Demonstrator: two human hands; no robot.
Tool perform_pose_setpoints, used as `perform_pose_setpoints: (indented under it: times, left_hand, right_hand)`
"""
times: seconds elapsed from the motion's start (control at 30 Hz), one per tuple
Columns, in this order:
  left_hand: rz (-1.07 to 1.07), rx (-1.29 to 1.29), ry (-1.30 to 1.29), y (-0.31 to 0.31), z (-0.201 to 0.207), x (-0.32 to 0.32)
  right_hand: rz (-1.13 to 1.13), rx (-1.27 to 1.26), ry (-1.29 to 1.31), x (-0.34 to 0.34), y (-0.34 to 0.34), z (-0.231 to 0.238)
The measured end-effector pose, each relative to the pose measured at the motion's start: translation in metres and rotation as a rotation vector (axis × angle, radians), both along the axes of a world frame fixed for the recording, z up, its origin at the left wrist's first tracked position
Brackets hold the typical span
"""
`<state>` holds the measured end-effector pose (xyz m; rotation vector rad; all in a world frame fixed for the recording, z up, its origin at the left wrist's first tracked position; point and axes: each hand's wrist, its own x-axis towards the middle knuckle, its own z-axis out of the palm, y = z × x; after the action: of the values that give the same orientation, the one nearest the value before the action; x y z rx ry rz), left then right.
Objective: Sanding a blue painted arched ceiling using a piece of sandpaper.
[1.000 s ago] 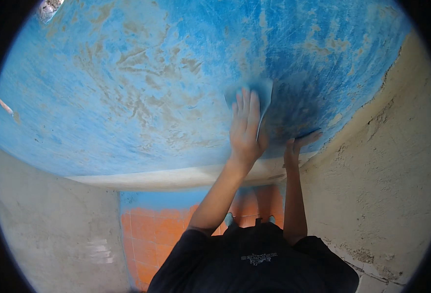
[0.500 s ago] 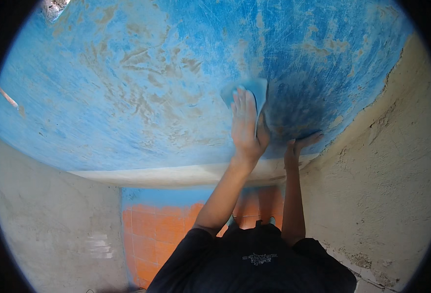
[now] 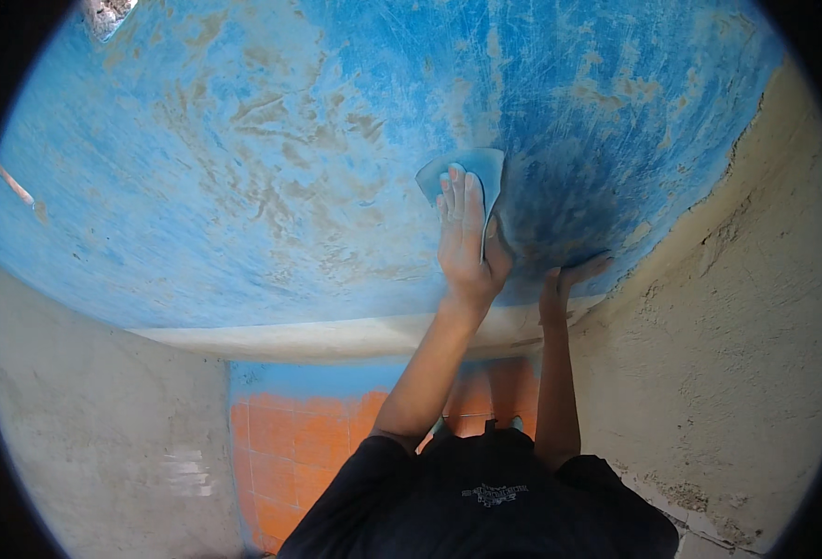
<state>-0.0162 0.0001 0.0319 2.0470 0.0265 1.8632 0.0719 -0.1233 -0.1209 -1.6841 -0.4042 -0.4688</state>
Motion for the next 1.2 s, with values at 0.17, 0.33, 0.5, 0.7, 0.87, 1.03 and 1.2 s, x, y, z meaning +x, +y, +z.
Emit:
perform_pose_setpoints:
  times: [0.17,0.33,0.5,0.7,0.87,1.03,1.2]
  left_hand:
    - [0.045,0.05,0.18,0.02,-0.138,-0.021]
    - [-0.009,-0.032,0.108,0.002,-0.107,-0.009]
    - [-0.074,-0.031,0.015,-0.008,0.003,0.0]
    - [-0.028,0.053,0.193,0.005,-0.147,-0.016]
    - [-0.105,0.021,0.135,-0.006,-0.049,0.0]
    - [-0.048,0.076,0.079,0.0,-0.02,-0.002]
    - [0.027,0.145,0.226,0.013,-0.174,-0.015]
  right_hand:
    - [0.053,0.016,0.036,-0.024,0.019,0.03]
    - [0.051,0.001,0.019,-0.014,0.006,0.017]
    - [0.026,0.003,-0.009,-0.007,0.003,0.006]
    - [0.047,0.009,0.008,-0.014,0.015,0.009]
    - [-0.01,-0.046,-0.059,0.007,-0.003,-0.014]
    - [0.065,0.049,0.03,-0.015,0.004,0.013]
    - [0.051,-0.02,-0.005,-0.01,0.012,0.003]
